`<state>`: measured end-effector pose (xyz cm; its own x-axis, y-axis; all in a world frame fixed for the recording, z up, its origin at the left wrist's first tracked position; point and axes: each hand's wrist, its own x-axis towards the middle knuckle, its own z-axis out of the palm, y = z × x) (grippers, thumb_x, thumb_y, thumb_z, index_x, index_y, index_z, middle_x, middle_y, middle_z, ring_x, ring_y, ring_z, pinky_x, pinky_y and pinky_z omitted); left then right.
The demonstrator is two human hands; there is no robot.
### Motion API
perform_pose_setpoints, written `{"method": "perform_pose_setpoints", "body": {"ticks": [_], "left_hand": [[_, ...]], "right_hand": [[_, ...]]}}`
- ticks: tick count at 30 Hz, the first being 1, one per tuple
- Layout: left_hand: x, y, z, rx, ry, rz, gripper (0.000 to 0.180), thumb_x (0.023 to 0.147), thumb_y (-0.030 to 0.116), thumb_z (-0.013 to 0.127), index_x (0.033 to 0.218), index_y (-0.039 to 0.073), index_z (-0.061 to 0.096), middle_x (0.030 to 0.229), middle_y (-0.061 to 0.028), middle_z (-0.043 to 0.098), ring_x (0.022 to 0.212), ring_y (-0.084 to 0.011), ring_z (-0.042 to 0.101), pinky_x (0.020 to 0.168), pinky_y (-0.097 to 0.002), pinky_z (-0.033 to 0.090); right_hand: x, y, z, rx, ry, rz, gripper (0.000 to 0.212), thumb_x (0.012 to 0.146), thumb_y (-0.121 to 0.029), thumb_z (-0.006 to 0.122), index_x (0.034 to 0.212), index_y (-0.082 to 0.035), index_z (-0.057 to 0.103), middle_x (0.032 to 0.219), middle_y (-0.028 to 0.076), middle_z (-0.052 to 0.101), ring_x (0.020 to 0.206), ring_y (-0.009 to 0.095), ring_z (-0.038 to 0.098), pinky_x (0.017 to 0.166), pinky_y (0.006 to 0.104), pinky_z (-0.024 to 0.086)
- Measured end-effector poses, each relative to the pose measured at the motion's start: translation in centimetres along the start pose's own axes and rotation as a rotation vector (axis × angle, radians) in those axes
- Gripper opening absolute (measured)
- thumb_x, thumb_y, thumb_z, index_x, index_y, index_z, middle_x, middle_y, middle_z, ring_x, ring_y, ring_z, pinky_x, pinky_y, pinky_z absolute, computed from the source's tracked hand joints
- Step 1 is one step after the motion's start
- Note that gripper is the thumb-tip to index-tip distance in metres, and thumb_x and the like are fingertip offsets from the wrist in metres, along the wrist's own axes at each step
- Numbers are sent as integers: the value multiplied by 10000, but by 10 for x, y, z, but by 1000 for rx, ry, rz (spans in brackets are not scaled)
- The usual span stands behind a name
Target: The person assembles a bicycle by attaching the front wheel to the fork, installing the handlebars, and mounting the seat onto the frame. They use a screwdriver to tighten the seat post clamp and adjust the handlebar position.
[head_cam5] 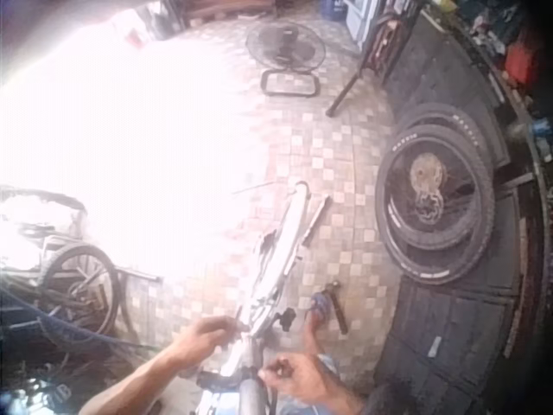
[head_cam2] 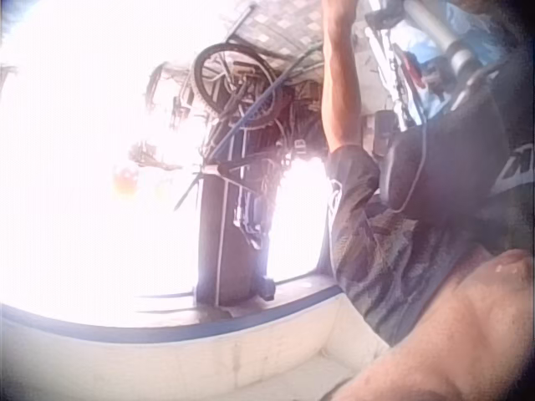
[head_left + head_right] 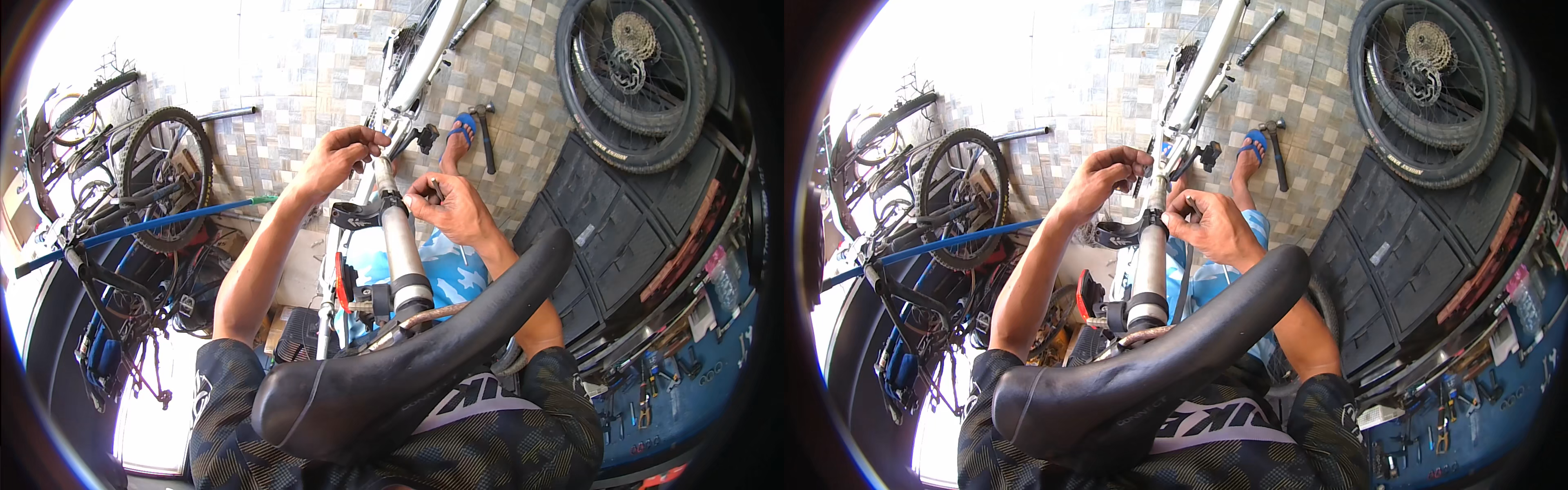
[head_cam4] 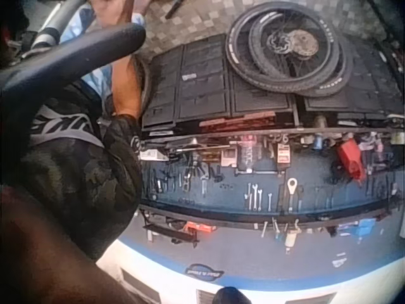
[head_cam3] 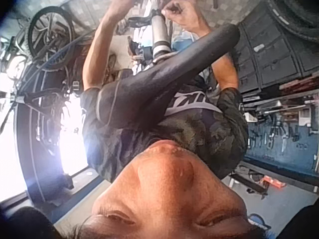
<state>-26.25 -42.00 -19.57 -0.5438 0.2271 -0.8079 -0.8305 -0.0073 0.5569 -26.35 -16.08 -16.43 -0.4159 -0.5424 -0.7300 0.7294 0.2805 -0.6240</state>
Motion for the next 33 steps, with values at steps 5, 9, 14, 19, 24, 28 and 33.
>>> {"method": "perform_pose_setpoints", "body": {"ticks": [5,9,14,19,24,28,33], "left_hand": [[1,0,2,5,-8,9,310,973,45,518,1194,15,734,1002,6,679,885,-65,569,811,-239,465],[0,1,4,14,-6,14,315,965,39,517,1194,16,732,1011,3,683,899,-68,578,814,-241,466],[-2,2,2,44,-36,2,342,953,20,498,1205,28,728,1023,1,690,925,-72,595,833,-244,475],[-3,3,5,50,-38,17,356,937,12,496,1206,40,729,1029,5,690,937,-72,601,845,-247,477],[-3,4,6,57,-38,19,354,929,7,505,1201,41,728,1032,4,691,941,-74,602,851,-248,479],[-4,2,6,49,-38,22,356,925,3,505,1201,36,727,1033,-1,692,943,-78,604,856,-253,482],[-5,-1,6,49,-63,43,390,901,-25,480,1204,31,719,1064,-14,693,958,-93,609,860,-271,493]], "right_hand": [[0,-3,1,22,16,-107,174,948,-145,760,1011,12,724,805,-36,618,689,26,528,639,197,447],[3,-2,-2,-50,39,-98,157,951,-139,749,1005,8,732,790,-48,589,664,22,484,608,204,409],[0,-5,-3,-10,-3,-89,186,968,-173,740,1005,9,737,782,-52,582,664,27,486,606,225,407],[1,-3,-3,-19,1,-40,153,947,-138,761,996,4,735,800,-52,594,671,25,500,629,206,432],[3,-4,-4,45,-39,-83,172,922,-149,761,987,5,721,900,-16,675,720,27,530,647,219,453],[4,0,-7,-14,-44,-47,158,929,-143,754,985,0,717,902,-23,670,703,24,506,631,215,438],[3,-1,-6,58,-59,-81,188,955,-142,759,1058,10,718,861,-35,661,729,19,558,674,196,467]]}}
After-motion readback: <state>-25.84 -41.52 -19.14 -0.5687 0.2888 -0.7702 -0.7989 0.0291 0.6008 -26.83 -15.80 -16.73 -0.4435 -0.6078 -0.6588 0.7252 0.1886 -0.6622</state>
